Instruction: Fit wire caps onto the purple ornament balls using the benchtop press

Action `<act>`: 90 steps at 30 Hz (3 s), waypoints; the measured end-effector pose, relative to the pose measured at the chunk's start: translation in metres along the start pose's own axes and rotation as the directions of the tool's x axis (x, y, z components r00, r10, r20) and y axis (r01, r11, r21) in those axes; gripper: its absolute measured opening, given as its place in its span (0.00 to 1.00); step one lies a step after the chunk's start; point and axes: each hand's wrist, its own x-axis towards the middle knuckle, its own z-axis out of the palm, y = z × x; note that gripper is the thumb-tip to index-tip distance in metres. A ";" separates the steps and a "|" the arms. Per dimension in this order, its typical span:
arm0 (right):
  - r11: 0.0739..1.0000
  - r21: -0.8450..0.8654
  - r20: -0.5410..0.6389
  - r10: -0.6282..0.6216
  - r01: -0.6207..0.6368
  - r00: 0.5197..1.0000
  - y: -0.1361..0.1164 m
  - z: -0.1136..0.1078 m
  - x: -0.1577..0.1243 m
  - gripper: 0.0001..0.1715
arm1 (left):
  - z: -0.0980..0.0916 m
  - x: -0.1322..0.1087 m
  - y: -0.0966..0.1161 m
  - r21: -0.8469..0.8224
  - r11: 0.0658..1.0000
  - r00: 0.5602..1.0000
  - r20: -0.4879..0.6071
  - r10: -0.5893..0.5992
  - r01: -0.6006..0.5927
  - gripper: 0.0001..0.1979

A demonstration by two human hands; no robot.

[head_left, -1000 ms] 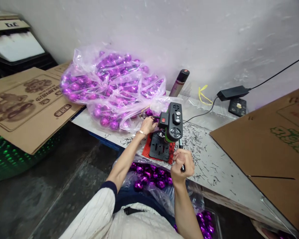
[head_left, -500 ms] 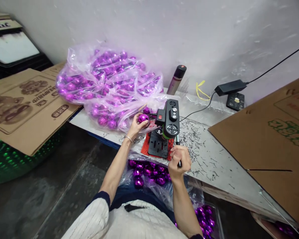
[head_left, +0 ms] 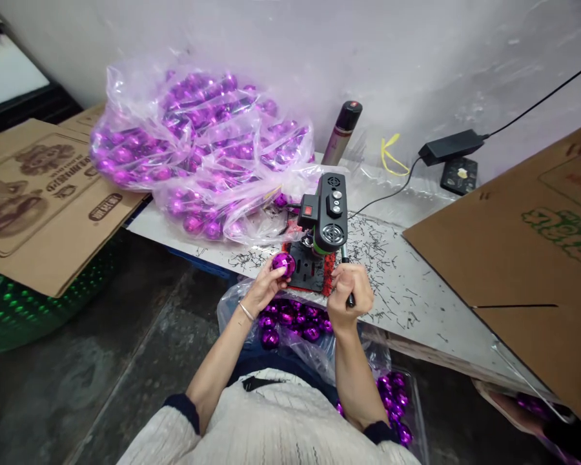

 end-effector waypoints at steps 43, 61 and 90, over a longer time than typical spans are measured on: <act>0.999 0.002 0.051 -0.037 0.037 0.998 -0.004 -0.004 0.002 0.16 | 0.022 0.051 -0.032 0.841 0.200 0.754 0.315 0.576 -0.504 0.32; 0.998 -0.022 -0.067 -0.055 0.053 0.996 0.027 0.012 -0.044 0.18 | 0.015 0.058 -0.044 0.766 0.270 0.722 0.336 0.605 -0.583 0.30; 0.999 0.032 0.006 0.042 -0.042 0.999 0.006 -0.003 -0.013 0.16 | -0.034 -0.061 -0.096 0.652 -0.126 0.504 0.681 0.532 -0.748 0.41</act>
